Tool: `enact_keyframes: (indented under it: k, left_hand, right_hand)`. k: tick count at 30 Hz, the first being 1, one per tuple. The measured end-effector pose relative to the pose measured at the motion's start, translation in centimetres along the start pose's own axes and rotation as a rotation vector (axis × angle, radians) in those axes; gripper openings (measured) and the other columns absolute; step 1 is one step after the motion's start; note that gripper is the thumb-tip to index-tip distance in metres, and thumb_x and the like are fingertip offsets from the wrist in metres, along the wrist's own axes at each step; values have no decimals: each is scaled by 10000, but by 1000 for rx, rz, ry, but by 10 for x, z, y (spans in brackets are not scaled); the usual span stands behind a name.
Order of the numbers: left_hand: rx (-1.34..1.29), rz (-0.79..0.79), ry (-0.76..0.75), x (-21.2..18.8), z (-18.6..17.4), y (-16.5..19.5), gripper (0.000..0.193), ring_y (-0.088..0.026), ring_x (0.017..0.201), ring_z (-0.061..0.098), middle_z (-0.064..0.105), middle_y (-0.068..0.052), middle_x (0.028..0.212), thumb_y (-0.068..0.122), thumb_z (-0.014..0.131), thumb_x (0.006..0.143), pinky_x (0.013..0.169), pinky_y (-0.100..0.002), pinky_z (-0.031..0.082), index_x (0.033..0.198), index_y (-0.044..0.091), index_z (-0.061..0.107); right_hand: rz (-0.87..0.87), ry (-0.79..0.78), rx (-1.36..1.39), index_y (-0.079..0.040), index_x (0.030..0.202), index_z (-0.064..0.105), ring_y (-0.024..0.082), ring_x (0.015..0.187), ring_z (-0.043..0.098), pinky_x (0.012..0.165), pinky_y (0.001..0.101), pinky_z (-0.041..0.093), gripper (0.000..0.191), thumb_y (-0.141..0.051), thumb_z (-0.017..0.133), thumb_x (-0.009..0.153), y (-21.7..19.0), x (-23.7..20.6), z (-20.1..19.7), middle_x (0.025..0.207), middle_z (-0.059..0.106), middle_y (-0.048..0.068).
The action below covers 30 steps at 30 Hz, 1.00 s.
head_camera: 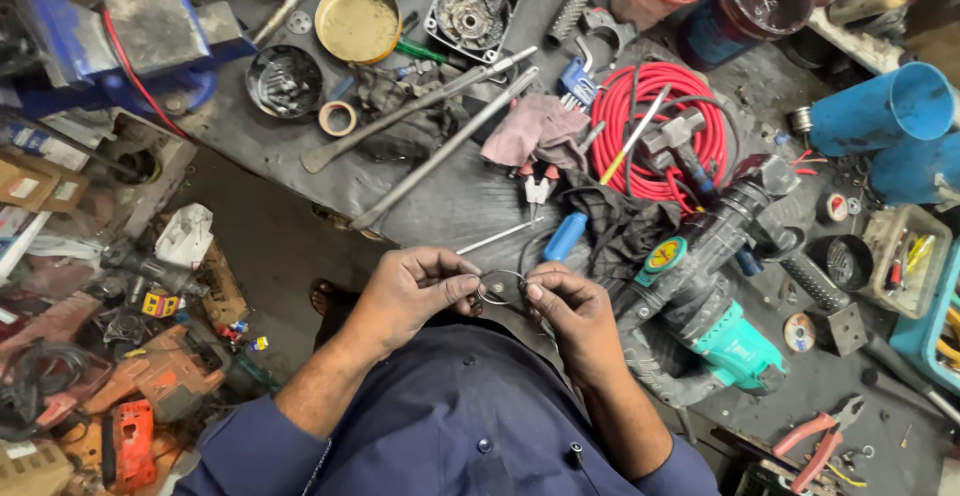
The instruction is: The person works at a cluttered workbench repairing a metal mechanical component. They hold the part, tap and press it with a long metal rod, hammer it, wipe it with a cloth, grip it with pliers, and repeatedly strike the rod to seat a fitting into the housing.
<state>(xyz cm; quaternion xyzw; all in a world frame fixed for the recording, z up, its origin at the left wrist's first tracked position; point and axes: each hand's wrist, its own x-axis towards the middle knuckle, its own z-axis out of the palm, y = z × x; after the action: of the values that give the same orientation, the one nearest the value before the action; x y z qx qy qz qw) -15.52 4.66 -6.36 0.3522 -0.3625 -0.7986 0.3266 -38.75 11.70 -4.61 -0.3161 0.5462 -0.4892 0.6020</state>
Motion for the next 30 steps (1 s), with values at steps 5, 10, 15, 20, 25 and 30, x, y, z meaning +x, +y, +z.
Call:
enact_keyframes:
  k: [5,10,15,20,25,30]
  left_hand:
    - [57,5,-19,-13,-39,25,169,-90,755,663,736,-50,863,104,732,926,731,-254,562,1013,-40,713]
    - [180,9,8,-26,-90,55,100,-53,755,603,673,15,833,118,681,961,718,-230,529,971,19,674]
    - [269,151,87,-35,-143,78,83,-51,765,611,659,21,834,98,679,966,723,-233,538,951,18,663]
    - [286,162,135,-44,-184,107,81,-54,736,633,655,21,824,92,657,975,699,-239,551,933,24,644]
    - [333,193,130,-55,-228,126,88,-62,722,620,632,12,824,97,612,996,684,-245,536,933,37,600]
    - [295,166,61,-64,-257,128,137,-61,732,586,590,13,848,170,529,1057,706,-245,530,975,60,539]
  right_hand:
    - [26,14,-15,35,959,716,87,749,575,662,241,457,112,-61,711,903,2,18,48,939,634,20]
    - [-55,-62,-72,41,939,729,100,779,567,690,250,464,110,-65,710,918,-2,34,109,948,627,29]
    - [-80,-68,-143,36,916,729,118,830,541,721,265,446,92,-55,718,917,-5,41,169,967,615,33]
    - [-220,-120,-337,30,914,723,152,944,575,872,280,463,83,-54,722,914,-10,45,222,968,631,54]
    - [-237,-100,-293,27,914,706,156,957,567,874,281,458,88,-58,731,915,-5,51,264,985,618,56]
    - [-181,50,-310,15,937,710,155,896,574,785,283,488,85,-57,718,893,-5,57,283,1018,613,44]
